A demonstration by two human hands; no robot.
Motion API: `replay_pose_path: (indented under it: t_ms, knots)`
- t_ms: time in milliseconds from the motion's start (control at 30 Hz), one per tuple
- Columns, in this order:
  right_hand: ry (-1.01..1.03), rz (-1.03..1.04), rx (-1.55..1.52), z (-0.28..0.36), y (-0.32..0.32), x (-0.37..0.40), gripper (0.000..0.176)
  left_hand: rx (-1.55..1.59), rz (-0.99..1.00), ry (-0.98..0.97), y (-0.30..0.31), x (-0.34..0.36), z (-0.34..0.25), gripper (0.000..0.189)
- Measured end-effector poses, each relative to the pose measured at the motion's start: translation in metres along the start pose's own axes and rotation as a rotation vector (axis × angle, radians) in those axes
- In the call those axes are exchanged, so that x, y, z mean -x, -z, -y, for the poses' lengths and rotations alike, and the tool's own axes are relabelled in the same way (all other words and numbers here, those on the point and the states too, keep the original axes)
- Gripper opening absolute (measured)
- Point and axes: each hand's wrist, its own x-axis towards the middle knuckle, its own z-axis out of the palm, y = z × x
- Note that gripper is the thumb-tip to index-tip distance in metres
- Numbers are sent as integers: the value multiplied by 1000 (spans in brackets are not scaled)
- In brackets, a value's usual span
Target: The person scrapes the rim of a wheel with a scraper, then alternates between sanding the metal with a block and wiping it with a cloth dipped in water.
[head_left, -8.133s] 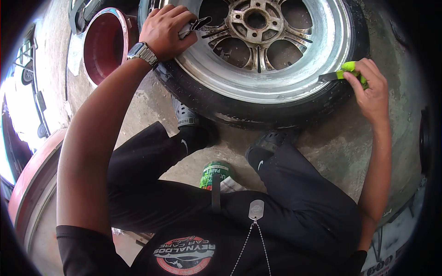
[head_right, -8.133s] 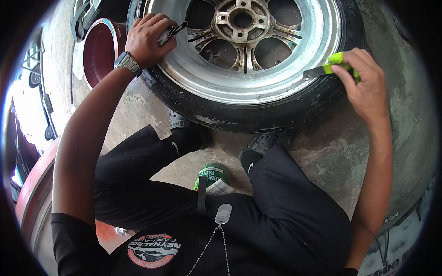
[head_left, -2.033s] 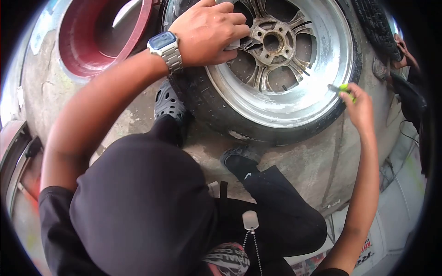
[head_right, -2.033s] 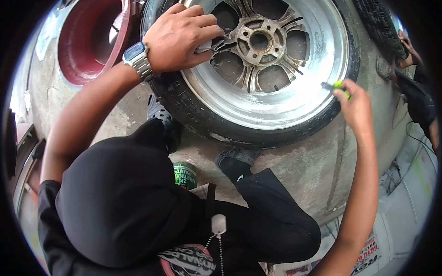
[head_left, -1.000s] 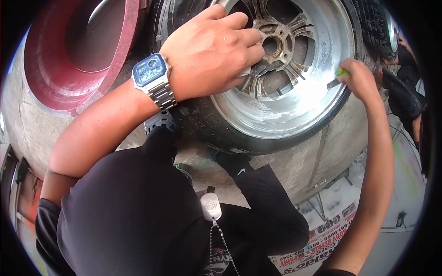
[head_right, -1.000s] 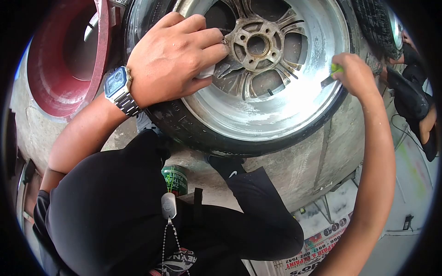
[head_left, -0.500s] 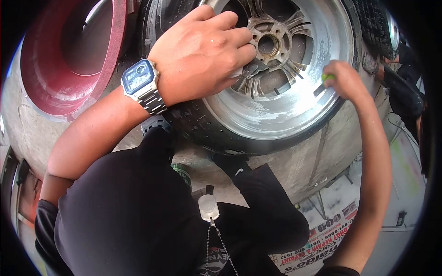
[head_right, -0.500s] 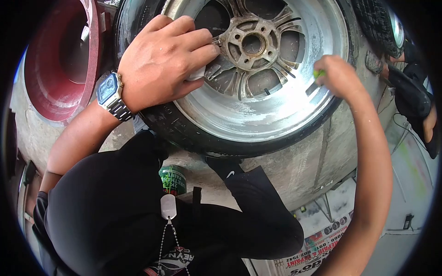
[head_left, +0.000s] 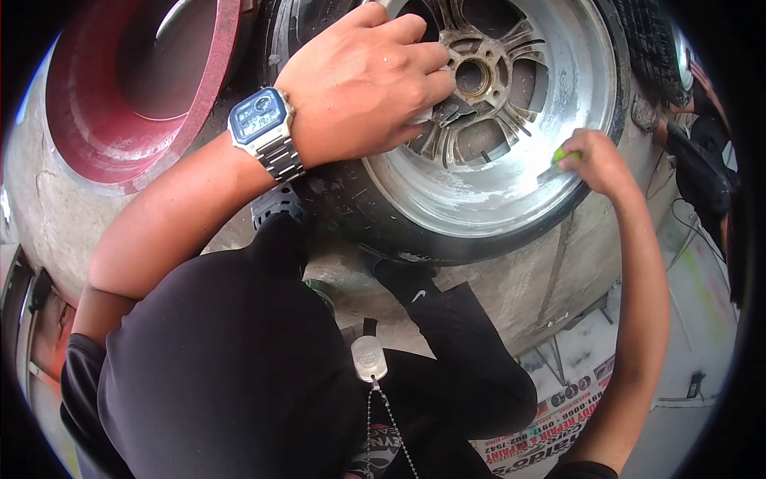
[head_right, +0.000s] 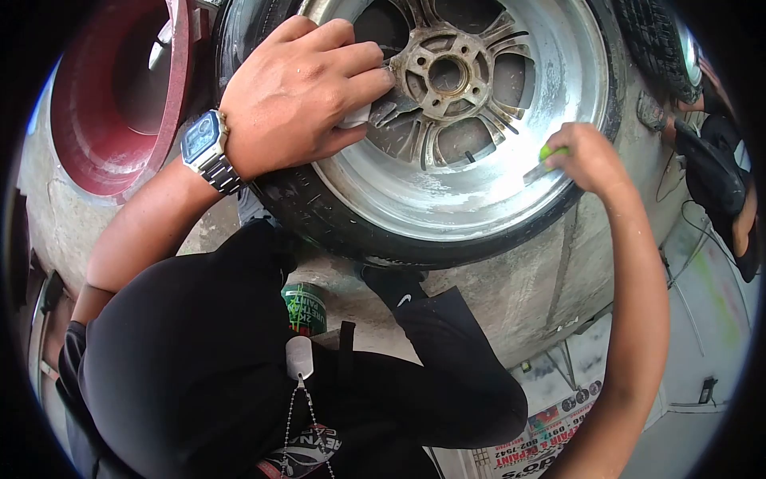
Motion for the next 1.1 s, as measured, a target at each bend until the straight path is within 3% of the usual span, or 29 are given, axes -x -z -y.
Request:
replay_pose_path:
  t_ms: [100, 133, 267, 367, 400, 500, 633, 667, 767, 800, 900, 933, 1033, 1067, 1100]
  knots:
    - [-45, -39, -45, -4, -5, -1, 16, -17, -3, -2, 0, -1, 0, 45]
    - [-104, -169, -10, -5, -3, 0, 15, -20, -5, -3, -1, 0, 0, 45]
    - [-165, 33, -241, 16, -22, 11, 14, -18, -22, -13, -2, 1, 1, 43]
    - [-231, -173, -165, 28, -20, 27, 17, -10, -29, -9, -3, 2, 0, 42]
    - [-186, -311, -151, 6, -36, 33, 15, -12, -29, -7, -4, 2, 0, 42]
    - [-306, -87, -329, 23, -49, 56, 12, 96, -50, -26, 3, -2, 5, 26]
    - [-401, -380, -397, 9, -69, 68, 8, 150, -62, -42, 7, -2, 7, 17]
    - [-356, -343, -555, 10, -80, 72, 6, 150, -66, -42, 7, -3, 7, 17]
    - [-367, -160, -617, 35, -80, 77, 4, 148, -67, -40, 5, -2, 7, 16]
    - [-314, -339, -609, 21, -91, 75, 4, 146, -65, -42, 4, -1, 7, 16]
    - [-353, -303, -586, 20, -92, 75, 5, 156, -71, -53, 3, -1, 8, 17]
    - [-374, -165, -662, 38, -84, 78, 6, 164, -71, -55, 3, 0, 9, 17]
    - [-355, -317, -682, 33, -85, 72, 5, 176, -87, -54, 3, 0, 9, 17]
    - [-477, -319, -456, 31, -74, 75, 6, 180, -84, -56, 3, -1, 9, 17]
    - [-446, -288, -537, 35, -77, 77, 5, 184, -80, -57, 3, -1, 9, 18]
